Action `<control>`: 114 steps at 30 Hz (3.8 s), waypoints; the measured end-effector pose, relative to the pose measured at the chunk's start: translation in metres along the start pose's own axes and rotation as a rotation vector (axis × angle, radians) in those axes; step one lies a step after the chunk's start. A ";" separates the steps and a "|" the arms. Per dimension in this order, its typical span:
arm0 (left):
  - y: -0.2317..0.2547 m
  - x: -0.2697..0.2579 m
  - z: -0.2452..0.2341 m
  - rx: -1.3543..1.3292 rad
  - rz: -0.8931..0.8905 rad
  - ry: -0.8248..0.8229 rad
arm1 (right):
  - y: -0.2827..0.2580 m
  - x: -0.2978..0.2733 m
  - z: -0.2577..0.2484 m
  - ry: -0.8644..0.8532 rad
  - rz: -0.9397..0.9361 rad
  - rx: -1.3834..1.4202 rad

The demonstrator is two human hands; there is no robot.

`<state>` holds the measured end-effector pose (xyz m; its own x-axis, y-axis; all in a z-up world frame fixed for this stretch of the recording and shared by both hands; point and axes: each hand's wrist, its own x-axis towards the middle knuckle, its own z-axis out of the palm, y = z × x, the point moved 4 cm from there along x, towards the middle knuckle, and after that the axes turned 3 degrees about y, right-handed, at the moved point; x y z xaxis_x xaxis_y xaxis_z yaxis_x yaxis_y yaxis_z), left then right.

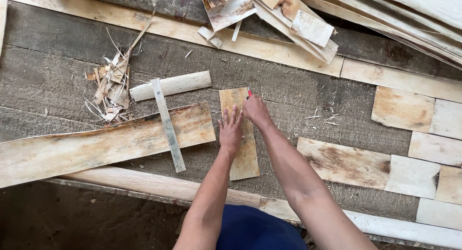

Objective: The person uses a red utility knife to cut long, thin wooden planks into smaller rectangular pieces on a workbench. They repeatedly score and snap the wood, then trim the edges to create uniform pieces, which are placed in a growing stack on the right side of the bench.

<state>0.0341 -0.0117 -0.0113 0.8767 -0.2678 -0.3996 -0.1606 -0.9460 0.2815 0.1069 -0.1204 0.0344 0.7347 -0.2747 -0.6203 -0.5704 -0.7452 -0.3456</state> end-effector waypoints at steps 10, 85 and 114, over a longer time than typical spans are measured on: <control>-0.003 0.003 0.011 -0.004 0.007 0.011 | 0.010 -0.002 0.019 -0.028 0.019 -0.008; 0.023 -0.111 0.069 0.080 0.118 0.131 | 0.123 -0.204 0.088 -0.206 0.086 0.069; 0.027 -0.138 0.065 0.058 0.078 0.098 | 0.153 -0.245 0.107 -0.176 0.121 0.050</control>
<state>-0.1211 -0.0123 -0.0054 0.9002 -0.3244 -0.2905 -0.2535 -0.9328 0.2562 -0.1995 -0.1023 0.0585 0.5868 -0.2471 -0.7711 -0.6713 -0.6809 -0.2927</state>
